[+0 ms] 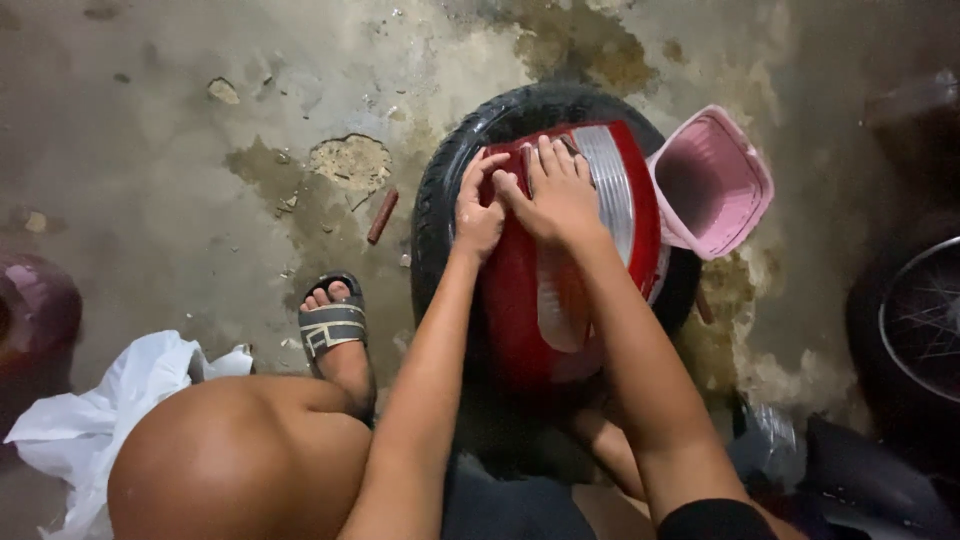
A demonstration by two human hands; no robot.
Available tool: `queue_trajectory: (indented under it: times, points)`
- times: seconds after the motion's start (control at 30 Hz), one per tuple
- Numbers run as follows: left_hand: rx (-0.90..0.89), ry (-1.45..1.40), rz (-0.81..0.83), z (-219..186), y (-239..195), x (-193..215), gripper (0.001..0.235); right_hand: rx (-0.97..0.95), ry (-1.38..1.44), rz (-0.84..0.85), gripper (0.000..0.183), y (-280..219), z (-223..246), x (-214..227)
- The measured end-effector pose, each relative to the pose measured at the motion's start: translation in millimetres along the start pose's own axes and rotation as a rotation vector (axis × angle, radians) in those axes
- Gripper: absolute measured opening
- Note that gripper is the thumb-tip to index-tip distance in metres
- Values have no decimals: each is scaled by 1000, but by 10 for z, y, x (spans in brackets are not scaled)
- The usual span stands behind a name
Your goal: The person sands a motorcycle tail light lens using sandpaper and water to restore or prepare it.
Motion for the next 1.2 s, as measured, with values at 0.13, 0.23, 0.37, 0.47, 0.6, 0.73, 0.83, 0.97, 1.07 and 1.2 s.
queue_trajectory:
  times: [0.13,0.23,0.37,0.47,0.6,0.73,0.83,0.97,1.07,1.2]
  points:
    - [-9,-15,3,45,23,13,33,34,3,-74,88,-284,32,86]
    - [-16,-49,1,38,-8,11,34,81,26,-171,90,-815,16,23]
    - [-22,-20,-16,6,16,17,33,177,77,-434,88,-1634,-32,-270]
    - [-20,-3,-10,-11,3,29,33,126,117,-424,92,-2147,-80,-625]
    - [-11,9,-14,9,3,25,33,74,138,-388,92,-2488,-168,-934]
    - [6,0,-5,-79,-4,27,33,57,114,-396,91,-2361,-234,-830]
    - [43,2,5,-87,1,36,34,46,115,-422,91,-2139,-296,-674]
    - [41,-10,-6,-143,-8,37,34,69,132,-373,92,-1753,-337,-310]
    - [49,-23,-11,-102,-10,28,34,85,89,-381,88,-1372,-343,-92]
    - [51,-25,-14,-44,-7,35,35,39,35,-212,88,-752,-383,86]
Point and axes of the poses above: each hand's wrist, its own y-axis towards the middle knuckle, its own x-axis out of the back of the hand, z = x × y, the point moved 4 cm from there along y, towards the middle knuckle, and after that the axes turned 6 degrees about -x, right-handed, at the moved point
